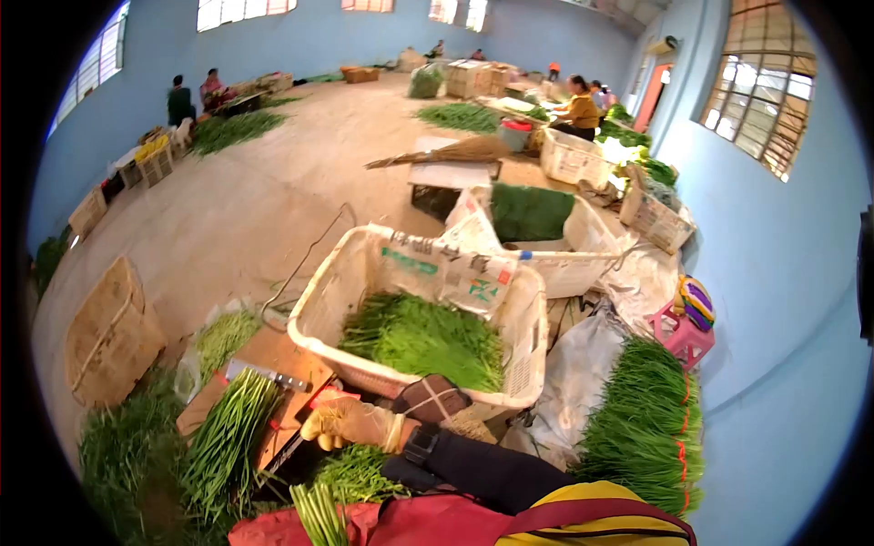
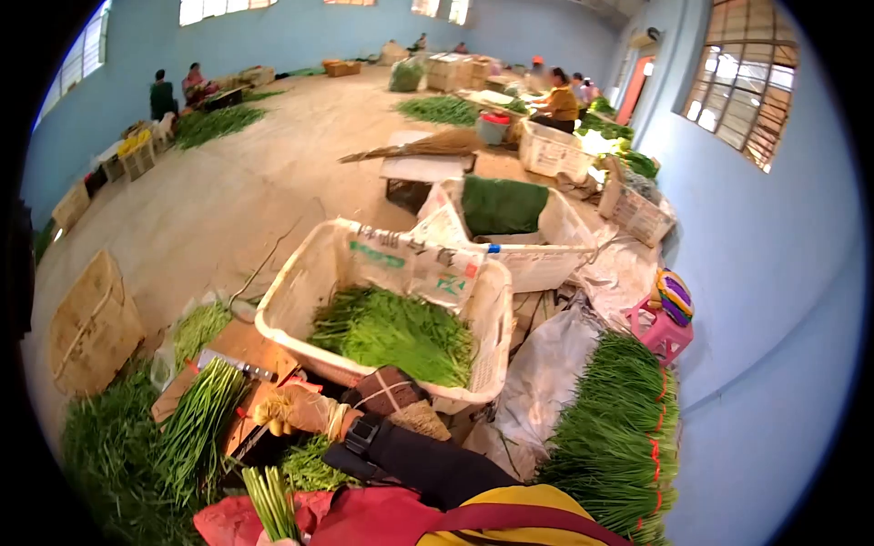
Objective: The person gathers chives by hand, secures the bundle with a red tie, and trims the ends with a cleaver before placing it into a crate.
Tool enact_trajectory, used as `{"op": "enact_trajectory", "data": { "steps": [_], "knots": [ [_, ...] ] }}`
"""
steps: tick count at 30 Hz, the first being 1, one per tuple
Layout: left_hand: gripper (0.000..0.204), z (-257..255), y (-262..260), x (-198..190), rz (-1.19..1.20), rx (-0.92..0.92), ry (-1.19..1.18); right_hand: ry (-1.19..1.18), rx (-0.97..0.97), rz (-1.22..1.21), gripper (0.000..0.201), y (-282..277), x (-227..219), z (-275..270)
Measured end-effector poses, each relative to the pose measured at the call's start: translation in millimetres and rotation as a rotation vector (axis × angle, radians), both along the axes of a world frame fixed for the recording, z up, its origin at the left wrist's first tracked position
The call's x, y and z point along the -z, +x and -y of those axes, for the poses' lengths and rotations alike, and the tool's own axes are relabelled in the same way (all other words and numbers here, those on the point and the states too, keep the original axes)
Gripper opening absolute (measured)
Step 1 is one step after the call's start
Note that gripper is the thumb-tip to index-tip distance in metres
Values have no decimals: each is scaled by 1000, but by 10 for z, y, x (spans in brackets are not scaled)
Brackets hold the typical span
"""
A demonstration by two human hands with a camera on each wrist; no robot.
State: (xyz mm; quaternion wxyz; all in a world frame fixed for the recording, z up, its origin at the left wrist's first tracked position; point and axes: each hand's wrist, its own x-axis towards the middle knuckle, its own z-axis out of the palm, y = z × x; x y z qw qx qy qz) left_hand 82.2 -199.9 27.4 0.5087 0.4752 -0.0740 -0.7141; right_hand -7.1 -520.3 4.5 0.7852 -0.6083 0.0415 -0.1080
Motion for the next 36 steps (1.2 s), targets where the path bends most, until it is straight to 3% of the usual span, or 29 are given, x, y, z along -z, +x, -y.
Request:
{"op": "enact_trajectory", "data": {
  "steps": [1,2,4,6,7,8,10,12,14,16,18,20,21,22,24,26,27,28,30,32,36],
  "knots": [
    [35,28,21,35,-17,21,-11,-144,58,146,34,75,-65,-161],
    [41,65,19,3,-34,12,-6,-309,-5,131,39,32,-371,-299],
    [38,175,18,-173,112,17,-62,-731,-206,398,42,115,-419,-535],
    [40,-40,260,-70,128,116,-56,-550,-481,317,49,268,-15,-583],
    [43,-145,355,-170,136,67,23,-404,-405,205,51,239,47,-538],
    [46,-186,484,-270,142,36,87,-520,-213,-44,51,180,132,-460],
    [52,-231,844,-606,247,-29,179,-603,-104,-338,49,166,166,-273],
    [59,-165,1173,-833,494,-158,41,-242,-93,-347,46,256,214,-257],
    [72,-17,1638,-779,857,-55,49,-304,-101,-342,43,408,258,-202],
    [81,299,1982,-739,1578,170,-14,-457,-99,-334,40,590,338,-110],
    [89,695,2200,-628,1719,247,128,-424,-62,-287,36,750,339,-32],
    [93,1065,2451,-283,1916,286,96,-569,-54,-282,35,891,446,136],
    [93,1260,2544,-141,1940,296,110,-392,-31,-245,35,968,519,179],
    [93,1451,2639,5,1965,308,123,-688,-79,-249,35,1057,494,333],
    [91,1763,2814,293,1888,274,90,-612,-62,-283,35,1194,594,478],
    [88,1943,2990,682,1805,131,-42,-311,-6,-374,37,1374,511,534],
    [85,1997,3074,887,1762,64,-90,-367,-4,-533,36,1486,387,609],
    [85,2032,3110,961,1753,71,-82,-628,66,-257,33,1593,515,687],
    [84,2094,3118,1114,1635,24,-3,-836,219,20,29,1859,724,793],
    [79,2162,3129,1151,1503,22,100,-995,261,44,24,2113,641,815],
    [78,2152,3224,1456,1386,-149,13,-1135,233,-43,19,2566,872,830]
  ]
}}
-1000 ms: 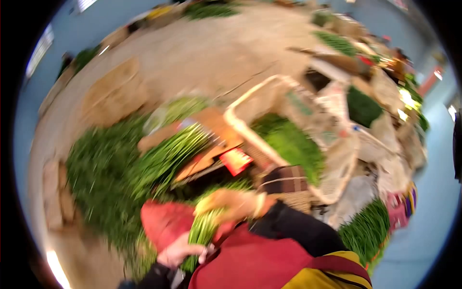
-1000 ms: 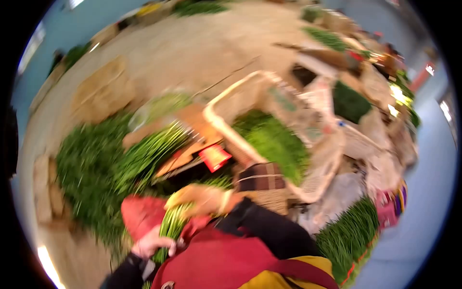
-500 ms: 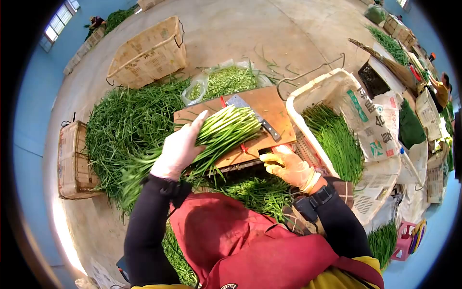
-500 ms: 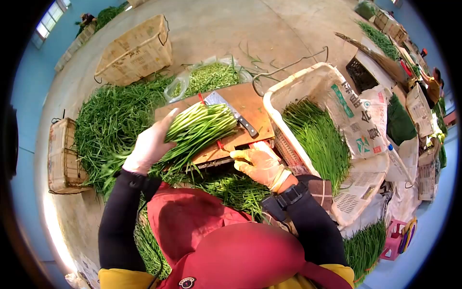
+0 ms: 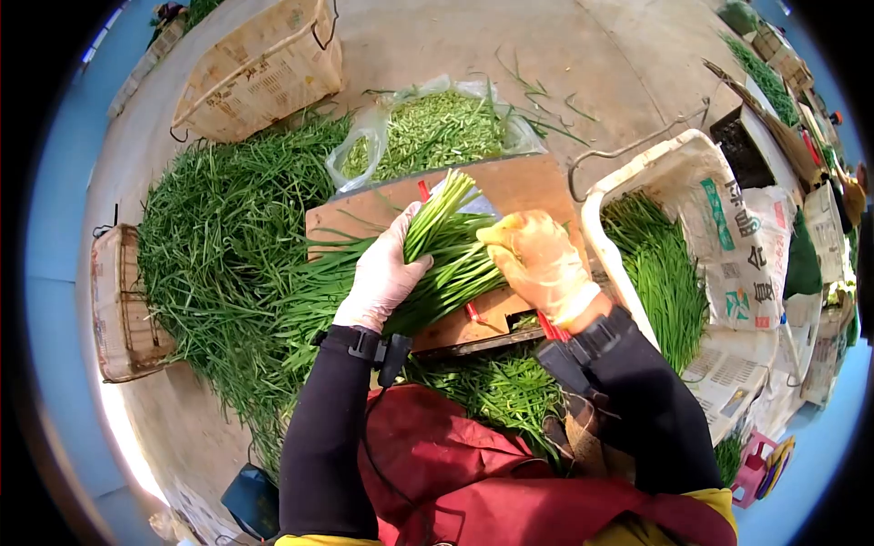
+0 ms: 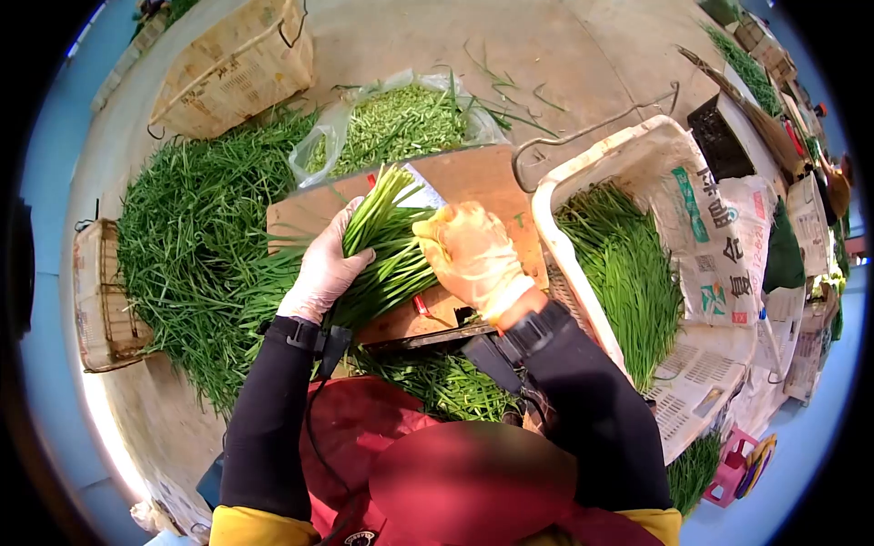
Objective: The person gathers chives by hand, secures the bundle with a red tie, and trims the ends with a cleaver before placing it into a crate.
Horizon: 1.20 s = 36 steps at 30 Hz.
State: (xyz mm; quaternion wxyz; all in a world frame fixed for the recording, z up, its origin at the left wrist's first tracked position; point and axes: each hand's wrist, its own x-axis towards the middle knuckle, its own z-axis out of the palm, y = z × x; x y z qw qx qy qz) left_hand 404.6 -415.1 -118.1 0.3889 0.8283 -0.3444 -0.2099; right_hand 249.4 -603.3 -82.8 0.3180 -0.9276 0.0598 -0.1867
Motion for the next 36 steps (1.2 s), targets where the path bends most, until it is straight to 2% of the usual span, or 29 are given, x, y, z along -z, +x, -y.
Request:
{"op": "enact_trajectory", "data": {
  "steps": [2,3,5,7,8,11,14,15,16,18,20,21,24,26,27,28,30,31,32,34,36],
  "knots": [
    [79,-33,22,103,-30,-8,-60,-197,70,-232,23,192,86,-10],
    [80,-39,23,157,-43,-3,-96,-218,98,-287,31,268,101,-32],
    [79,-25,-16,163,-141,-23,-122,-274,105,-375,32,389,127,-82],
    [80,-24,-35,177,-134,-13,-94,-340,104,-506,35,470,138,-117],
    [80,-19,-47,163,-120,1,-66,-342,103,-509,35,484,199,-131],
    [82,-29,-73,155,-136,-11,-10,-540,119,-473,31,524,393,-205],
    [84,-28,-86,137,-118,-12,24,-489,58,-396,28,504,426,-163],
    [85,-30,-85,139,-114,-11,27,-405,101,-538,23,523,413,-98],
    [85,-32,-81,138,-108,-10,31,-429,184,-540,22,509,427,2],
    [85,-45,-79,142,-107,-9,28,-311,360,-354,23,322,520,268],
    [85,-47,-76,138,-108,-7,21,-221,307,-356,25,67,222,392],
    [85,-49,-81,134,-106,-7,29,-277,210,-392,25,-84,198,476],
    [84,-61,-62,124,-94,-3,42,-160,105,-946,17,-383,-285,346],
    [87,-99,-28,200,21,57,5,60,-118,-694,14,-740,-45,314],
    [86,-108,-22,236,30,57,-26,53,-176,-689,24,-836,-21,324],
    [86,-110,-35,244,31,60,-25,55,-174,-688,24,-777,-142,254],
    [84,-99,-52,233,-5,28,-29,185,113,-600,25,-491,-392,51],
    [84,-95,-54,234,-1,29,-27,65,53,-444,24,-370,-426,20],
    [83,-97,-52,244,-49,26,-76,67,51,-438,24,-221,-366,19],
    [82,-99,-23,293,-92,20,-125,-214,46,-402,24,98,-105,41],
    [82,-105,10,360,-178,19,-176,-278,33,-443,23,324,63,14]
  ]
}}
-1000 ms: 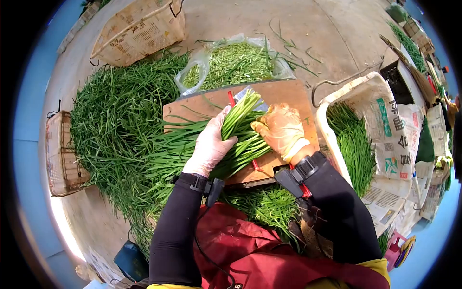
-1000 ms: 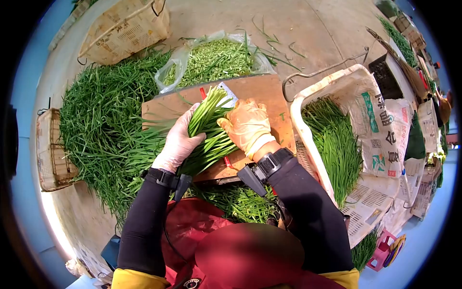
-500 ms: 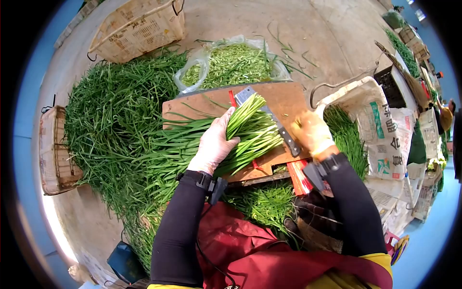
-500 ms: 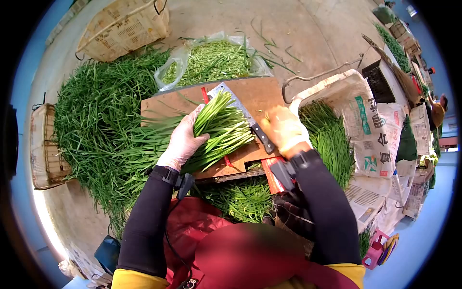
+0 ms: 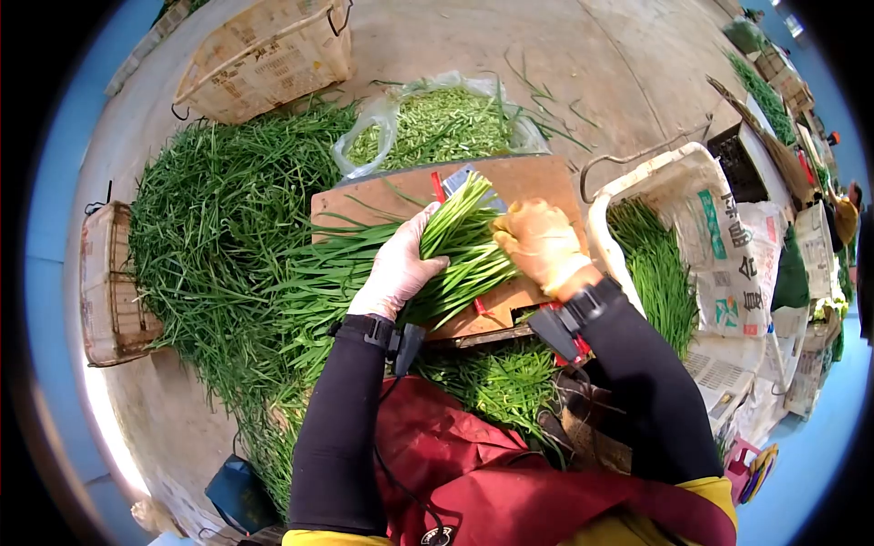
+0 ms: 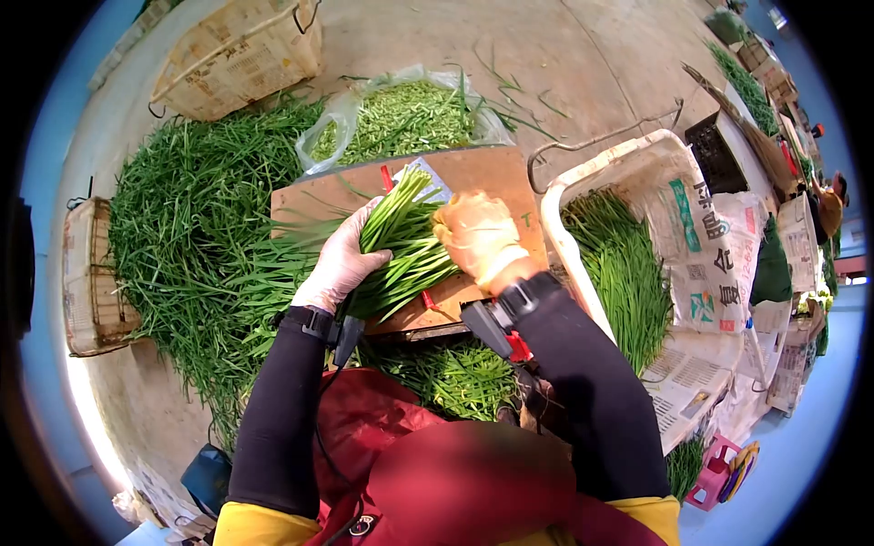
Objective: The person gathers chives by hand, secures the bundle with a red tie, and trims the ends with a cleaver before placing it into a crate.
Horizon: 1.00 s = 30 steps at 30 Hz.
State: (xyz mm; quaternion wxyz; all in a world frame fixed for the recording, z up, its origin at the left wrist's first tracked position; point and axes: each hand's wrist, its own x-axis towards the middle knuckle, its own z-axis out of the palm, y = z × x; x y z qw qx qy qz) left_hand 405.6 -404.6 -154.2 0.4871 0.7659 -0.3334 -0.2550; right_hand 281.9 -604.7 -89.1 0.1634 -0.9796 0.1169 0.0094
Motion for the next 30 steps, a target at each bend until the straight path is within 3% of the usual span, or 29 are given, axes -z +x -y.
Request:
{"op": "enact_trajectory", "data": {
  "steps": [8,14,17,20,22,23,24,26,28,29,30],
  "knots": [
    [78,29,7,-162,-35,27,66,-128,-112,-125,17,297,220,-92],
    [82,12,20,-112,71,38,97,69,67,93,16,209,493,15],
    [82,7,14,-100,83,38,99,64,156,389,18,51,545,232],
    [83,2,24,-7,60,22,72,129,215,290,18,-213,142,359],
    [83,-3,35,-99,50,37,58,336,274,139,14,-472,-97,346],
    [83,-19,31,-160,38,53,48,612,343,59,9,-629,-142,299],
    [83,-36,33,-223,35,54,51,557,134,72,13,-809,92,394],
    [79,-61,28,-397,43,108,124,514,5,-24,15,-1049,24,240],
    [83,-75,-17,-644,160,147,172,724,148,-191,17,-1151,-174,52],
    [87,-49,-56,-816,275,182,327,792,138,-192,16,-1172,-122,-1],
    [90,-36,-80,-907,391,216,483,679,75,-192,13,-1178,-126,-59]
  ]
}}
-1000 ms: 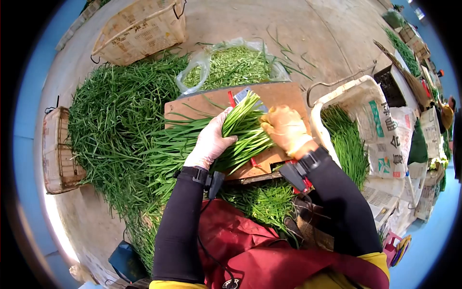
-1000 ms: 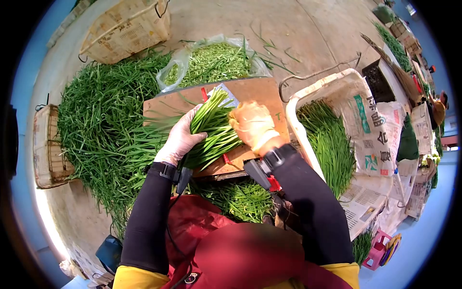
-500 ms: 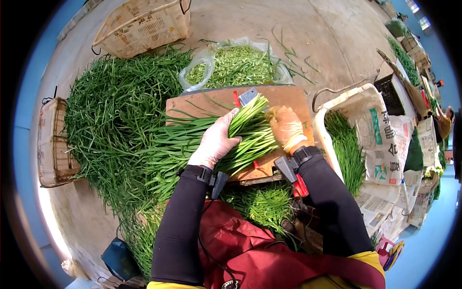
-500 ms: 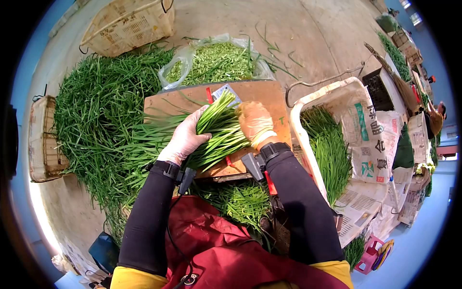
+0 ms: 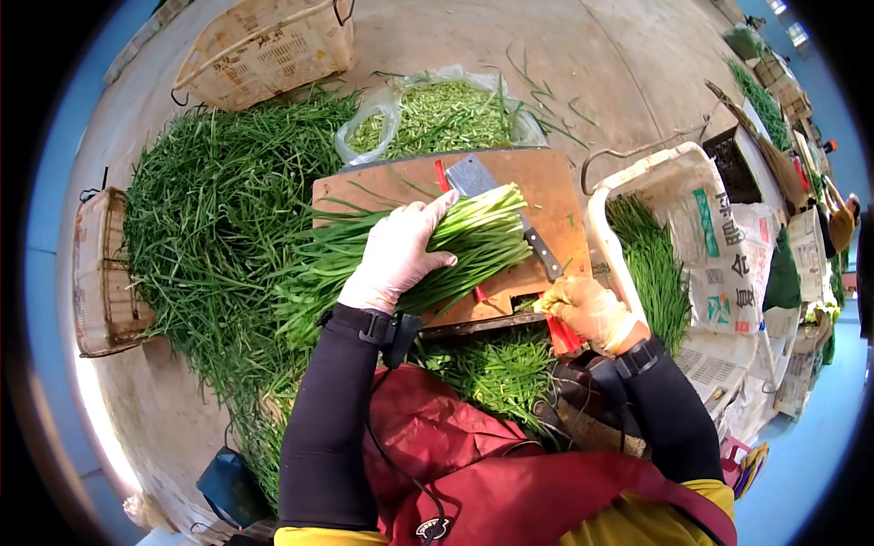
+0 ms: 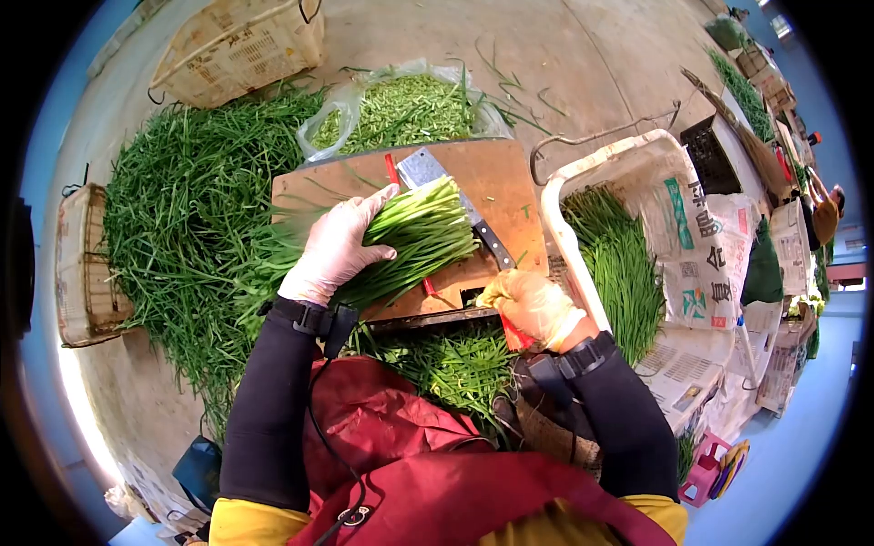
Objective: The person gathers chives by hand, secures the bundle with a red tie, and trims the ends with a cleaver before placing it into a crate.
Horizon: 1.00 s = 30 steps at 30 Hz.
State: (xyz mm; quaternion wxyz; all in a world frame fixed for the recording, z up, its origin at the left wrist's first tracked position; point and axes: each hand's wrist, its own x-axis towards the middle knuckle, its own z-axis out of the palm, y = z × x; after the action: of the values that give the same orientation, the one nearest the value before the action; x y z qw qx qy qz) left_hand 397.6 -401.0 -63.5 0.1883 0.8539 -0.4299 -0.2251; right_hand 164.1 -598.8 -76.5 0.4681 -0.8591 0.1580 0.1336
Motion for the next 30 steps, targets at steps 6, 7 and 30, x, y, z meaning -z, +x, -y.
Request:
{"op": "enact_trajectory", "data": {
  "steps": [6,7,30],
  "knots": [
    [133,-81,-188,328,216,70,39,-95,-251,-53,19,37,331,-315],
    [134,-79,-202,340,212,75,54,-122,-238,-122,23,72,386,-373],
    [132,-254,-468,476,269,74,62,-389,-155,318,13,665,512,-887]
  ]
}}
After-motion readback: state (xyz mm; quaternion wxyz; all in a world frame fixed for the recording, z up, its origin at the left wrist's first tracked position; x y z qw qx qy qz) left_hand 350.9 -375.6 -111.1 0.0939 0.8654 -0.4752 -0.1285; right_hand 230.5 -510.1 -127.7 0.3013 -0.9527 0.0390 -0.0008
